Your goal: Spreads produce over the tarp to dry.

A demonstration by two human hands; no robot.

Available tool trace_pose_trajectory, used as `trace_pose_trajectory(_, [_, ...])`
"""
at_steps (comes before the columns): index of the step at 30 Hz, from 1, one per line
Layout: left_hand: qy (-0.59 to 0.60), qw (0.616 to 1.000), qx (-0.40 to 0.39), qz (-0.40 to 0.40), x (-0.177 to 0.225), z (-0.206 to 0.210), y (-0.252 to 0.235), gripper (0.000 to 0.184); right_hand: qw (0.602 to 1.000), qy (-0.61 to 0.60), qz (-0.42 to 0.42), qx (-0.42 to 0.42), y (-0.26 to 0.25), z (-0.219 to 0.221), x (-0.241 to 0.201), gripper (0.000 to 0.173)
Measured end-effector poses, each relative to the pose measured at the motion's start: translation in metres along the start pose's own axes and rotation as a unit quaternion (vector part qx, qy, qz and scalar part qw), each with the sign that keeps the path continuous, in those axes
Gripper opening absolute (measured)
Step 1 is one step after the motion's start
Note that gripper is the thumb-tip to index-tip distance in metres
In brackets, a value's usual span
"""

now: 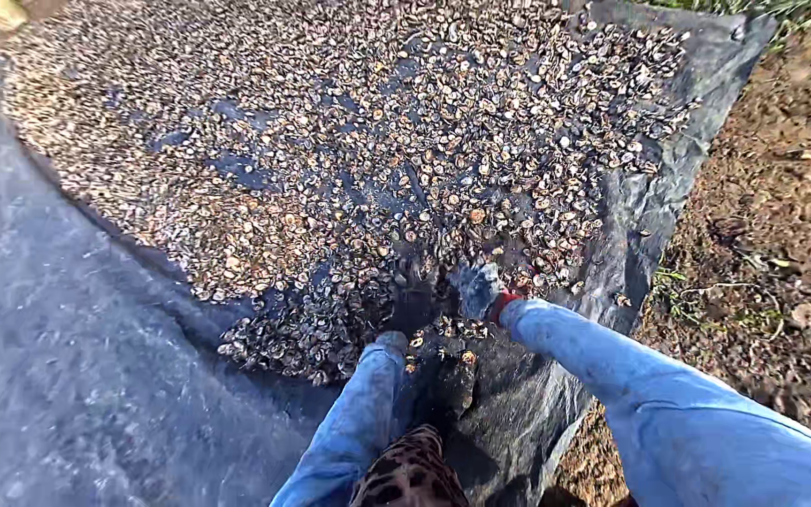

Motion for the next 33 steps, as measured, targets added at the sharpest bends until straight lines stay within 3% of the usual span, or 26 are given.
trace_pose_trajectory(2, [-0.014, 0.997, -0.063, -0.031, 0.002, 0.004, 0.022, 0.056, 0.999, -0.015, -0.041, -0.033, 0.016, 0.009, -0.021, 0.057])
trace_pose_trajectory(4, [-0.006, 0.990, -0.133, -0.056, 0.006, -0.017, 0.037, 0.052, 0.997, -0.035, -0.069, 0.001, 0.016, -0.011, -0.023, 0.047])
trace_pose_trajectory(6, [0.075, 0.996, 0.017, 0.037, -0.009, -0.041, 0.029, 0.060, 0.992, -0.095, -0.059, 0.050, 0.002, -0.034, -0.008, 0.044])
trace_pose_trajectory(7, [0.094, 0.993, 0.045, 0.060, -0.015, -0.055, 0.022, 0.067, 0.991, -0.118, -0.041, 0.055, -0.005, -0.041, 0.002, 0.042])
trace_pose_trajectory(8, [0.109, 0.990, 0.053, 0.068, -0.013, -0.074, 0.018, 0.067, 0.990, -0.128, -0.023, 0.059, -0.010, -0.047, 0.010, 0.042])
trace_pose_trajectory(10, [0.106, 0.989, 0.074, 0.069, -0.013, -0.109, 0.018, 0.047, 0.996, -0.079, 0.014, 0.037, 0.004, -0.061, 0.006, 0.045])
trace_pose_trajectory(12, [0.025, 0.998, 0.058, 0.030, -0.031, -0.118, 0.018, 0.039, 1.000, -0.011, 0.008, 0.024, 0.007, -0.057, -0.008, 0.047])
trace_pose_trajectory(14, [-0.046, 0.999, 0.016, -0.011, -0.068, -0.092, 0.016, 0.049, 0.999, 0.044, -0.026, -0.008, 0.000, -0.032, -0.028, 0.073])
trace_pose_trajectory(16, [-0.080, 0.995, -0.046, -0.041, -0.103, -0.036, 0.022, 0.063, 0.994, 0.076, -0.054, -0.051, 0.002, 0.017, -0.050, 0.096])
trace_pose_trajectory(18, [-0.094, 0.990, -0.104, -0.034, -0.104, 0.004, 0.043, 0.073, 0.988, 0.083, -0.094, -0.091, 0.016, 0.066, -0.074, 0.087])
trace_pose_trajectory(21, [-0.110, 0.982, -0.155, 0.008, -0.091, 0.017, 0.077, 0.058, 0.980, 0.070, -0.139, -0.126, 0.040, 0.096, -0.098, 0.057])
trace_pose_trajectory(23, [-0.088, 0.980, -0.175, 0.034, -0.082, 0.002, 0.089, 0.052, 0.976, 0.056, -0.139, -0.159, 0.042, 0.067, -0.103, 0.048])
trace_pose_trajectory(25, [0.023, 0.989, -0.127, 0.076, -0.075, -0.032, 0.096, 0.053, 0.985, -0.021, -0.090, -0.149, 0.027, 0.027, -0.089, 0.039])
trace_pose_trajectory(27, [0.145, 0.979, -0.067, 0.129, -0.078, -0.063, 0.085, 0.081, 0.986, -0.150, -0.005, -0.067, 0.012, -0.020, -0.060, 0.032])
trace_pose_trajectory(29, [0.185, 0.975, -0.041, 0.116, -0.071, -0.101, 0.071, 0.101, 0.982, -0.177, 0.054, 0.028, -0.016, -0.063, -0.015, 0.035])
trace_pose_trajectory(31, [0.177, 0.978, 0.030, 0.101, -0.066, -0.139, 0.046, 0.082, 0.982, -0.162, 0.052, 0.085, -0.033, -0.098, 0.011, 0.045])
trace_pose_trajectory(33, [0.186, 0.970, 0.090, 0.127, -0.066, -0.169, 0.016, 0.045, 0.985, -0.128, 0.030, 0.112, -0.045, -0.115, 0.023, 0.056])
Point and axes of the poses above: each hand's wrist, its own y-axis away from the middle knuckle, its own z-axis out of the palm, x = y × z, the point moved 8 cm from there along -y, towards the middle knuckle, and after that the axes turned 4 degrees about -x, right-handed, at the moved point
